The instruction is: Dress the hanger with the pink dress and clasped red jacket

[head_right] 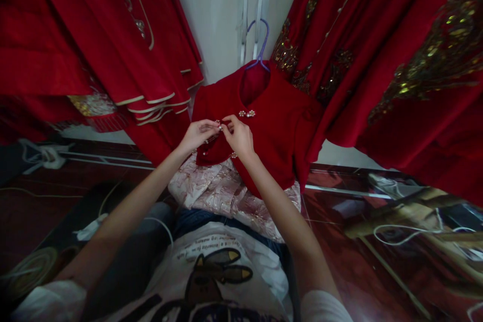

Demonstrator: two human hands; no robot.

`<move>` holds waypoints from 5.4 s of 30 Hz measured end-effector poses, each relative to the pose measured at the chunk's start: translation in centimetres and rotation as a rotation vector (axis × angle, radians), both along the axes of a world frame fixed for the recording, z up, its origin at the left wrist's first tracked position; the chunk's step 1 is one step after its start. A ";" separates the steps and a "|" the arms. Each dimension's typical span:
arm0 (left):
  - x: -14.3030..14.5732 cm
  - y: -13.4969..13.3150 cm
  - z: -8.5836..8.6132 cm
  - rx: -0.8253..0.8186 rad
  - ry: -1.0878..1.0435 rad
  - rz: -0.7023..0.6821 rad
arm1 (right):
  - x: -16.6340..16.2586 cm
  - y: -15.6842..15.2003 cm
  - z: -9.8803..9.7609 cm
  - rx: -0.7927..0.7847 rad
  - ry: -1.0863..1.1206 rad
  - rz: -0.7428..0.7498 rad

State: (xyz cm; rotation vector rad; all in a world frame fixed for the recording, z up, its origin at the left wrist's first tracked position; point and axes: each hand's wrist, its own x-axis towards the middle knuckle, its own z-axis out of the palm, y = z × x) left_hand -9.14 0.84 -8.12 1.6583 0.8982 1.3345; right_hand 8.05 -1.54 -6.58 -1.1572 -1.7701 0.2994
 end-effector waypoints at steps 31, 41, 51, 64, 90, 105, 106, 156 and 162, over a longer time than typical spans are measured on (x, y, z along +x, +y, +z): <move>-2.4 -6.5 -4.4 -0.031 0.515 -0.009 | 3.5 -5.3 -8.7 -0.354 0.142 0.103; -1.8 -5.1 -4.9 -0.154 0.347 0.031 | 0.6 -3.8 -7.5 -0.339 0.374 0.237; -1.9 -3.1 -5.1 -0.131 0.385 0.056 | 0.2 -2.3 -7.4 -0.336 0.303 0.194; -2.7 -2.1 -4.2 -0.221 0.323 -0.033 | -1.1 -2.6 -7.6 -0.309 0.290 0.146; -2.3 -3.2 -3.0 -0.030 0.751 0.017 | 4.7 -4.0 -2.7 -0.605 0.206 0.422; -1.8 -2.4 -3.3 -0.020 0.635 -0.038 | 2.4 -2.7 -7.5 -0.543 0.257 0.360; -1.9 -2.4 -3.4 -0.024 0.613 -0.045 | 2.2 -2.6 -7.7 -0.552 0.272 0.351; -1.3 -2.7 -3.9 0.103 0.714 0.066 | 2.6 -2.4 -7.4 -0.612 0.348 0.509; -0.3 -3.4 -3.9 0.010 0.612 0.105 | 2.5 -2.4 -7.7 -0.599 0.356 0.506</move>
